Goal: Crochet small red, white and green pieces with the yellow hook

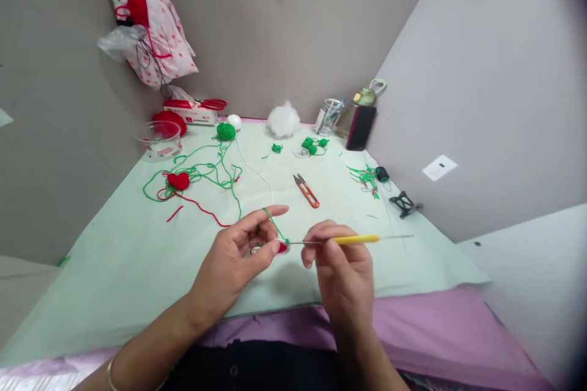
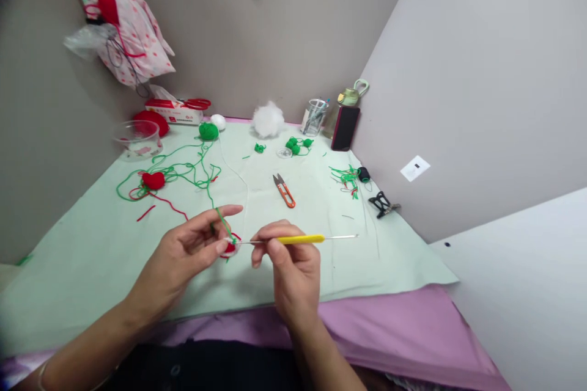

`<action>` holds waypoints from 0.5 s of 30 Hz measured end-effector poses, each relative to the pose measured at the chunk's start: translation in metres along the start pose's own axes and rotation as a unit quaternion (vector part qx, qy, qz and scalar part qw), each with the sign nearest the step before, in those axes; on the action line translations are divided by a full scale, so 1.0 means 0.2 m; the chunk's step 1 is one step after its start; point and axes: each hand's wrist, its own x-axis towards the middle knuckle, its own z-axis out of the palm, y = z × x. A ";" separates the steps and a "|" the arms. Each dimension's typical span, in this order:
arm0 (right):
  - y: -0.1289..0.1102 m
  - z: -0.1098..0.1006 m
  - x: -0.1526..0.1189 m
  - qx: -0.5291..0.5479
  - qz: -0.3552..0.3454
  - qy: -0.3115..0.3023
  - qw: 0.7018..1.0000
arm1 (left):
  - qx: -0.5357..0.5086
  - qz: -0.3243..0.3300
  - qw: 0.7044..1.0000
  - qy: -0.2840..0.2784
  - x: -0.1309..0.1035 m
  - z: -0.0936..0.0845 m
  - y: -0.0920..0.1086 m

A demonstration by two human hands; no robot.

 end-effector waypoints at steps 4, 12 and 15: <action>0.03 0.02 -0.01 -0.088 -0.055 -0.013 0.995 | -0.030 -0.025 0.999 -0.015 0.00 0.02 -0.03; 0.08 0.03 -0.07 -0.290 -0.222 -0.014 0.931 | -0.172 -0.064 0.983 0.017 0.01 0.06 -0.08; 0.08 0.01 -0.06 -0.305 -0.233 -0.029 0.923 | -0.251 -0.146 0.957 -0.023 0.03 0.05 -0.07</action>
